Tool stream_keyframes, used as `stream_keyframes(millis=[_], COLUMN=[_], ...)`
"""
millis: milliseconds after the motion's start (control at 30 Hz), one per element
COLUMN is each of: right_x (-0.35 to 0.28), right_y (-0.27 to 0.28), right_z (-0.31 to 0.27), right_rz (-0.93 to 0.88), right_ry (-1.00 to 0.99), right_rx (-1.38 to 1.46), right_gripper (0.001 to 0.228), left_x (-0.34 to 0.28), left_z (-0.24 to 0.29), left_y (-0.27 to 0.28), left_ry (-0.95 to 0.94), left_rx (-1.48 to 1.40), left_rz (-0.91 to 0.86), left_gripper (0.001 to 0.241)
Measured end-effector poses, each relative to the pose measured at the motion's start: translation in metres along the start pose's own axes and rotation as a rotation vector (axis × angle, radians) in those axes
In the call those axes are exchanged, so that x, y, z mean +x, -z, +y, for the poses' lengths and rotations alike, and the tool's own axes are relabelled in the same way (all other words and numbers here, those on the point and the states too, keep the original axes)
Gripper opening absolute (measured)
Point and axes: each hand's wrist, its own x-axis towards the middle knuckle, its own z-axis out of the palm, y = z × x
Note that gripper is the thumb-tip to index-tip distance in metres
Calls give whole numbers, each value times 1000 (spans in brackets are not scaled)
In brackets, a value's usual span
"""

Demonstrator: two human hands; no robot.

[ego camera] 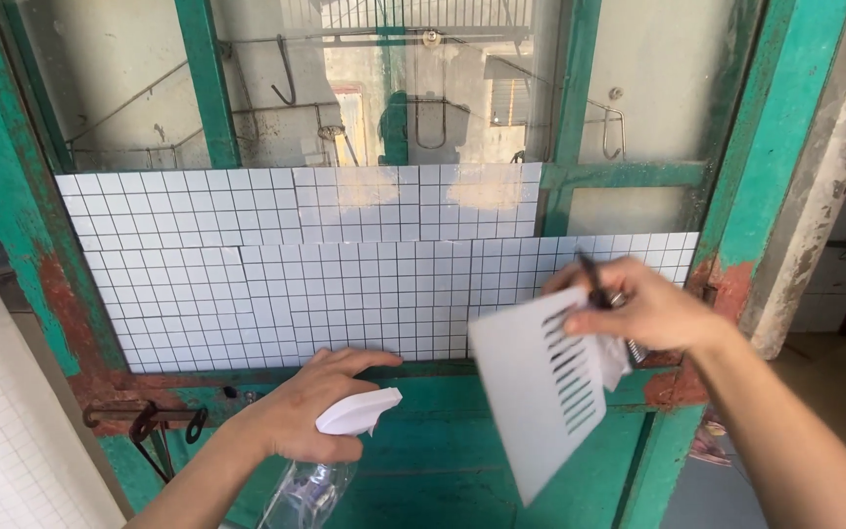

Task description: Cutting a piece of vinyl wrap to size and applying it to a glass pane on a door using a spray bottle and a squeegee.

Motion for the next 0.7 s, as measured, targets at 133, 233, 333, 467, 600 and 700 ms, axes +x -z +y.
stream_keyframes(millis=[133,233,333,467,600,700], right_x=[6,13,27,53,65,49], right_y=[-46,-76,-89,-89,-83,-70], right_z=[-12,-18,-33,-46,-50,-49], right_rz=[57,100,238,476,538,504], right_ry=[-84,-230,-237,-123,-81,-135], right_rx=[-200,-408,-444,-634,-783,-730], right_gripper=[43,47,48,38,27,13], left_x=[1,-1,-1,-2,-2,-2], left_z=[-6,-5,-3,-4,-6,-6], left_y=[-5,-7,-7,-7,-6,-7], left_ry=[-52,-34,-9,-35,-21,-7], left_rx=[19,5,-16,-21,-51,-50], left_rz=[31,44,40,35,21,25], left_gripper=[26,24,26,30,29,31])
